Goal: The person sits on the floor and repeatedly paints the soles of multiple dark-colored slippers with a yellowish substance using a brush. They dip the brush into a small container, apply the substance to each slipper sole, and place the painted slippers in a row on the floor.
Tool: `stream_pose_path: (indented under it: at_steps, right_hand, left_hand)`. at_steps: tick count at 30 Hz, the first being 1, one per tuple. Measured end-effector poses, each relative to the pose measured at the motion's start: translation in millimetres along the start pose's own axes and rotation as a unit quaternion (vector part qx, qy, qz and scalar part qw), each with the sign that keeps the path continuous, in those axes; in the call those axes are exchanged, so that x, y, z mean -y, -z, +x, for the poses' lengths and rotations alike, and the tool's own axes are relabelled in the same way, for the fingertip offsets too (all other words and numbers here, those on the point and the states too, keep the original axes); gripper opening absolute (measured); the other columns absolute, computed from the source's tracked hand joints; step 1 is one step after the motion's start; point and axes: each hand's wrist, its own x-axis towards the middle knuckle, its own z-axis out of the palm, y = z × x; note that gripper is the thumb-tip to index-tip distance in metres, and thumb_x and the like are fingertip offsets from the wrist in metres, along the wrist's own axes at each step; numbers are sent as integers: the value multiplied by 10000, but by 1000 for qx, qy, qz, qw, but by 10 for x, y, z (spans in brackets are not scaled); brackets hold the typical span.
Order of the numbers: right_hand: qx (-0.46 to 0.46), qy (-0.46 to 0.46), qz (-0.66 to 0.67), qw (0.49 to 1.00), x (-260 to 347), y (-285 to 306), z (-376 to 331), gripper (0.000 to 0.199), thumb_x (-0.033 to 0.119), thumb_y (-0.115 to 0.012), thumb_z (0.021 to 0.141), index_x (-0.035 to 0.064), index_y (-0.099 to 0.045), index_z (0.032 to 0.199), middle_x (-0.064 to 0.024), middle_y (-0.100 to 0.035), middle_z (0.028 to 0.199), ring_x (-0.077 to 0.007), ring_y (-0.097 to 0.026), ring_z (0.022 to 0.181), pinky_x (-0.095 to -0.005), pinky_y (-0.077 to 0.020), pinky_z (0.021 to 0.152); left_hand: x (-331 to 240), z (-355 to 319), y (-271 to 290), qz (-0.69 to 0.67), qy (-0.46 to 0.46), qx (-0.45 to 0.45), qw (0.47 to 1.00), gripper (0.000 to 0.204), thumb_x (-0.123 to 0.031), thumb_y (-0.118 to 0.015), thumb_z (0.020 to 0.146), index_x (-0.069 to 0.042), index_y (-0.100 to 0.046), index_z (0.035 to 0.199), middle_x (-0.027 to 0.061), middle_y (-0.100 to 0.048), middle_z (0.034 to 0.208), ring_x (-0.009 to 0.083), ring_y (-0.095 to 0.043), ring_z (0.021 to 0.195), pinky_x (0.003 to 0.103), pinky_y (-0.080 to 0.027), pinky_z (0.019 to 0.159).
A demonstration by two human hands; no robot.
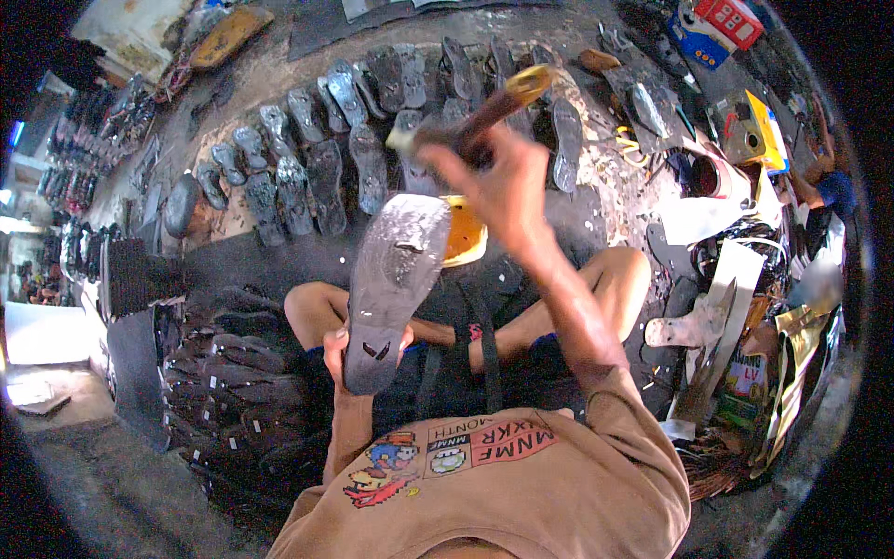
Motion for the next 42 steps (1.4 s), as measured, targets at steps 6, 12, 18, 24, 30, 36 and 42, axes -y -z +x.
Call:
stream_pose_path:
  at_steps: [6,12,18,24,30,36,42]
  right_hand:
    - [205,118,103,966,346,-24,-1064,235,263,-885,798,76,-807,918,-100,-778,874,-239,-732,724,-363,-574,683]
    - [21,-49,79,995,429,-114,-644,300,318,-839,850,36,-770,927,-77,-710,726,-245,-631,560,-375,-537,550]
    - [126,94,231,960,754,-35,-1199,167,161,-839,871,31,-745,916,-27,-707,775,-137,-660,659,-336,-550,603]
    - [94,-83,199,972,461,-148,-1444,241,276,-878,813,86,-809,944,-115,-741,791,-202,-708,711,-393,-582,686]
    - [17,-108,70,992,-25,34,-511,138,156,-794,905,18,-789,913,-56,-778,814,-132,-707,696,-279,-556,643]
    - [296,105,136,940,659,81,-1448,125,102,-849,824,85,-781,927,-106,-731,795,-220,-703,722,-351,-550,679]
    - [-36,-316,-60,946,-141,495,-999,332,162,-788,904,-48,-717,1152,-169,-744,1123,-250,-683,1010,-360,-518,953]
  left_hand:
    - [233,444,-463,-213,-244,-349,879,460,-429,-476,1078,-47,-629,1284,161,-713,1161,267,-715,948,398,-621,903]
    - [158,468,-570,-174,-268,-330,888,482,-489,-475,1078,-99,-598,1335,127,-700,1189,240,-707,1046,383,-627,881]
    - [-99,676,-368,139,-257,-474,831,491,-406,-486,1074,-96,-495,1455,105,-644,1299,230,-656,1133,365,-559,946]
    - [-61,694,-262,-107,-300,-224,921,499,-363,-481,1084,-70,-496,1489,115,-646,1304,249,-650,1138,423,-555,1017]
    - [39,731,-383,-165,-298,-235,910,474,-381,-493,1054,-46,-575,1379,178,-676,1268,307,-645,1175,485,-526,1027]
    - [-605,428,22,183,-339,-467,796,523,-338,-531,1084,-73,-469,1530,102,-599,1428,202,-646,1172,366,-512,1039]
    - [-2572,-1462,1550,110,-342,-622,696,333,-117,-640,1000,-72,-634,1330,45,-697,1221,213,-703,914,447,-586,848]
